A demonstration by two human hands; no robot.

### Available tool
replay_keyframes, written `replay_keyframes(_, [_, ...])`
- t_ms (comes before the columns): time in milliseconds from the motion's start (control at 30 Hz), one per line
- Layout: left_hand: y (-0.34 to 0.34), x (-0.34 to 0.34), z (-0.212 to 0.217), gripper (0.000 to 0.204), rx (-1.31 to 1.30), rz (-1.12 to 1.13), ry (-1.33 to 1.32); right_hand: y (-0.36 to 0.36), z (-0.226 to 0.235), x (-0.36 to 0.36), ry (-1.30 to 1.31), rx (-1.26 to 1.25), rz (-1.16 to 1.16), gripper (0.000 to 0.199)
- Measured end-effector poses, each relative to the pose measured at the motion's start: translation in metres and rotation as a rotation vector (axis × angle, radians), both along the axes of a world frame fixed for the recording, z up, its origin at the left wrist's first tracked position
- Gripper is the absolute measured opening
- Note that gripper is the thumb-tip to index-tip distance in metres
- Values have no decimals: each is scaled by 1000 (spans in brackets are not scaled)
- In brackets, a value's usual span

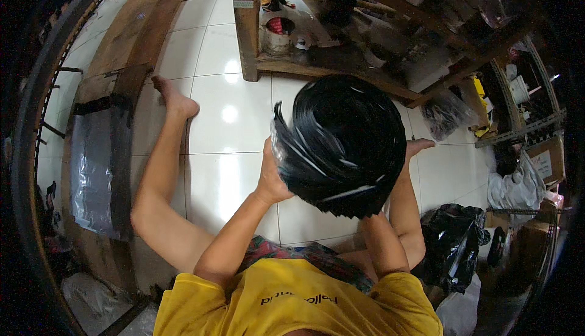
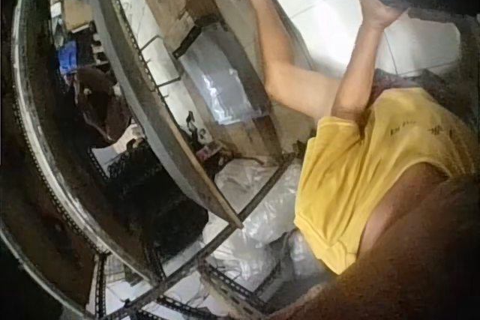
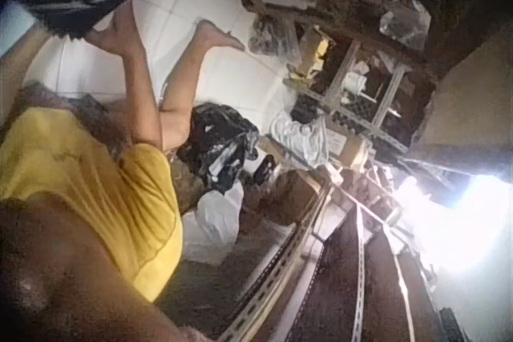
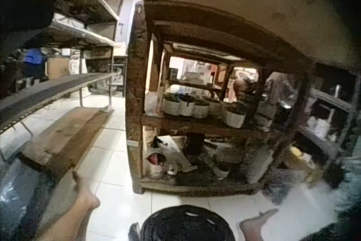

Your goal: The person sits on the floor and repeatedly folds white poly mailers, then places them into a black plastic bag. The person handles the mailers one at a time, folding them in half and then rolling them before inserting them into the bag.

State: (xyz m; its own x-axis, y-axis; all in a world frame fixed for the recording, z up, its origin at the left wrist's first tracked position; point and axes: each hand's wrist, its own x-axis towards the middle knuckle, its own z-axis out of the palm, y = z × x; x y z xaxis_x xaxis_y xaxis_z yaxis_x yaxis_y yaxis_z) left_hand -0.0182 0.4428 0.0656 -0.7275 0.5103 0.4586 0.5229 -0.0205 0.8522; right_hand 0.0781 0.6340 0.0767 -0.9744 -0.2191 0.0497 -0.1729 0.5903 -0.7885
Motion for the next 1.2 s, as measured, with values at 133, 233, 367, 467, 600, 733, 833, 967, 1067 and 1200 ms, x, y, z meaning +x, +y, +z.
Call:
replay_keyframes(133, [3,-6,-29,114,-248,-104,-50,9,2,9,-238,-445,-121,76])
replay_keyframes(233, [1,-8,-101,110,-358,-19,-5,3,-1,-5,-275,-520,-175,77])
replay_keyframes(367, [15,-15,-96,93,-300,-15,-118,-16,26,-22,43,-24,-271,71])
replay_keyframes(467, [20,-20,-100,77,-306,-26,-149,-21,32,-23,225,221,-388,63])
replay_keyframes(600, [13,-16,-109,90,-251,-45,-238,-25,78,-31,223,224,-390,50])
replay_keyframes(733, [8,-8,-83,103,-199,-54,-201,-19,83,-2,126,467,-375,51])
replay_keyframes(833, [8,-3,-75,107,-198,-35,-210,0,71,14,120,419,-315,59])
replay_keyframes(967, [18,5,-48,103,-209,-34,-261,9,79,30,171,18,-481,73])
replay_keyframes(1067, [15,11,-68,95,-193,40,-113,11,102,31,213,-333,-640,89])
replay_keyframes(1200, [11,13,-94,94,-188,-17,-182,3,197,-12,456,-334,-468,96])
